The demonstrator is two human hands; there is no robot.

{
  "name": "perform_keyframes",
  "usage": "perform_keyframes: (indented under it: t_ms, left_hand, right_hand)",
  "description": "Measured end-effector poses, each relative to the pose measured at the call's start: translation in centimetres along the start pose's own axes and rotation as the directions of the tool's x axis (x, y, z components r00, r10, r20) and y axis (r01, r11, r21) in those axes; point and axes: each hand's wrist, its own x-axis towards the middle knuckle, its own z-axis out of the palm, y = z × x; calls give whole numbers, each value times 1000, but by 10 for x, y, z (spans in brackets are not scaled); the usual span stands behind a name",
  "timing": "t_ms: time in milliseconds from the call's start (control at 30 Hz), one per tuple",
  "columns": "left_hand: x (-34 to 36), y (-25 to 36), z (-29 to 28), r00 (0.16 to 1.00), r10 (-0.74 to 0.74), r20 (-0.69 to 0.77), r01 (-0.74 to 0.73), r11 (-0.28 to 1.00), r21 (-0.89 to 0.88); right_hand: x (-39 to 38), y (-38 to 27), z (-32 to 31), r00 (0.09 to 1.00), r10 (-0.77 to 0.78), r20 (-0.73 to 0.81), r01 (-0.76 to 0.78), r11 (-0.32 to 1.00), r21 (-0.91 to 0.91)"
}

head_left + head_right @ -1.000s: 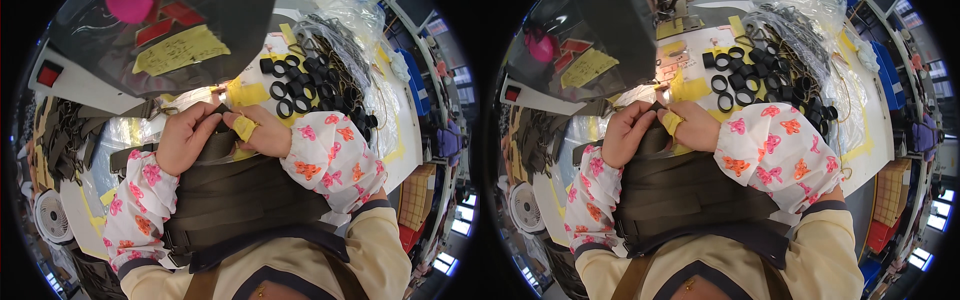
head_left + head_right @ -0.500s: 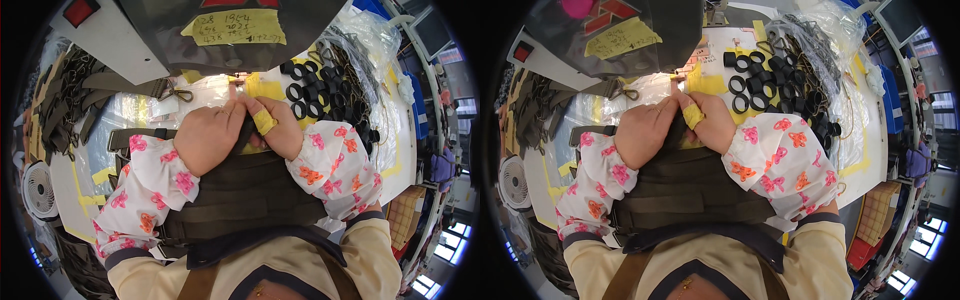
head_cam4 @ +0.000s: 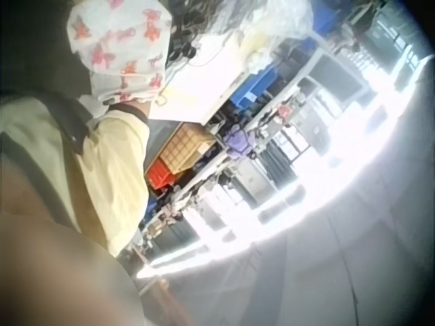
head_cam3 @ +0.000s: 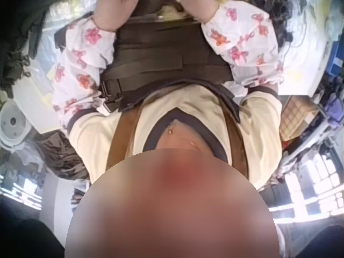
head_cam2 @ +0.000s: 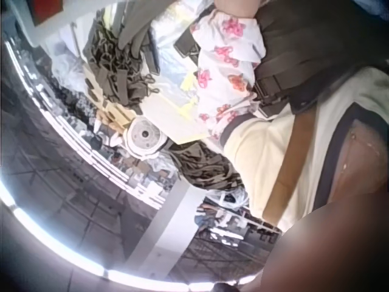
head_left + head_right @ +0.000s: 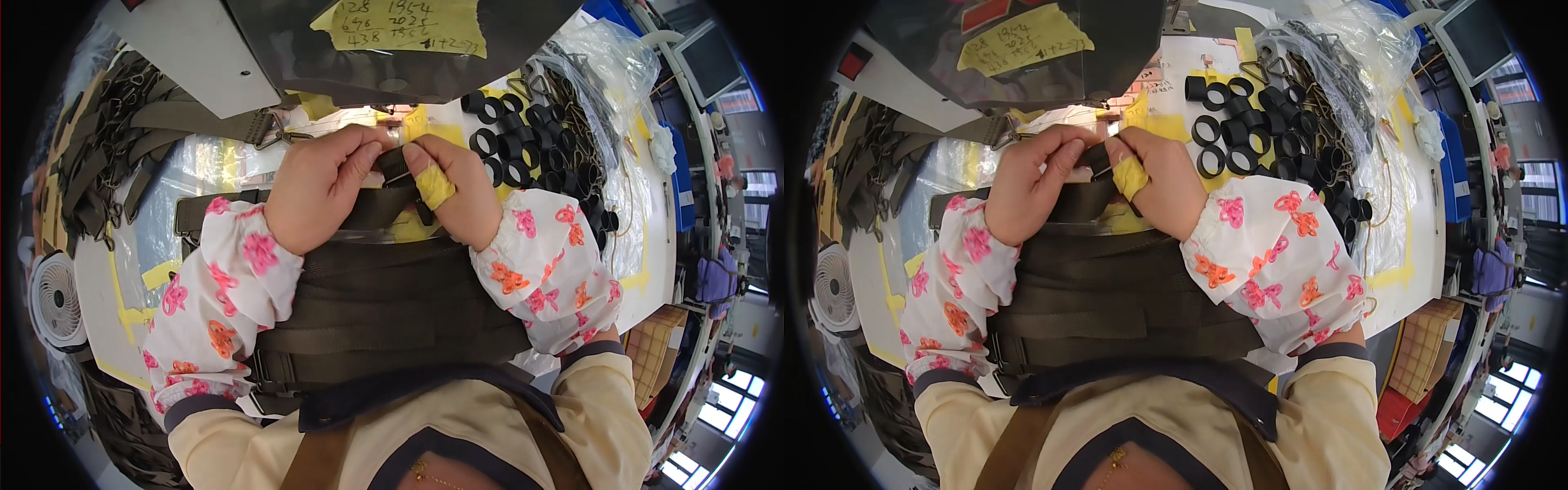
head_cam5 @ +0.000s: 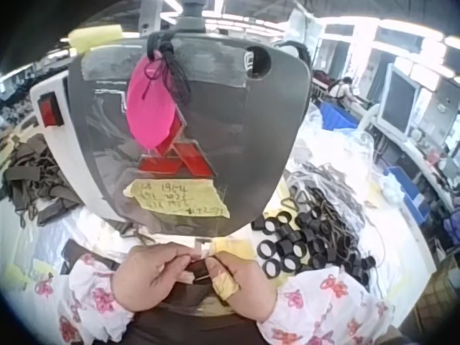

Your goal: Sewing plastic buckles and hardware onto fabric straps using an industrial sewing machine.

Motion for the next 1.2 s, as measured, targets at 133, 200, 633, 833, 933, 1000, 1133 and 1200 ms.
perform_keyframes:
  t_ms: [133,200,633,833,933,1000,1133,1200]
  left_hand:
    - [-18,27,8,762,632,144,-646,759,84]
    - [-23,18,15,795,536,284,-558,830,-1]
    - [7,-30,-6,814,482,324,-550,457,699]
    - [11,-26,3,884,209,418,-466,451,761]
    - [11,-36,-6,838,322,441,-541,595,594]
    - [6,-41,-8,845,284,453,-517,649,558]
    - [9,-29,0,849,300,435,-511,674,533]
    - [5,-33,3,845,317,431,-523,657,543]
  right_hand:
    - [15,-5,-13,931,342,131,-359,783,508]
    - [23,-15,-16,891,417,180,-428,640,638]
    - [23,-2,-23,810,476,344,-586,625,516]
    - [20,26,-13,969,-200,-147,159,956,-247]
    - [24,27,-17,962,-262,-70,226,919,-324]
    - [26,25,-22,969,-248,-15,225,900,-373]
    - [30,28,-34,983,-170,68,183,911,-368]
    - [30,33,-40,978,-194,80,210,898,-388]
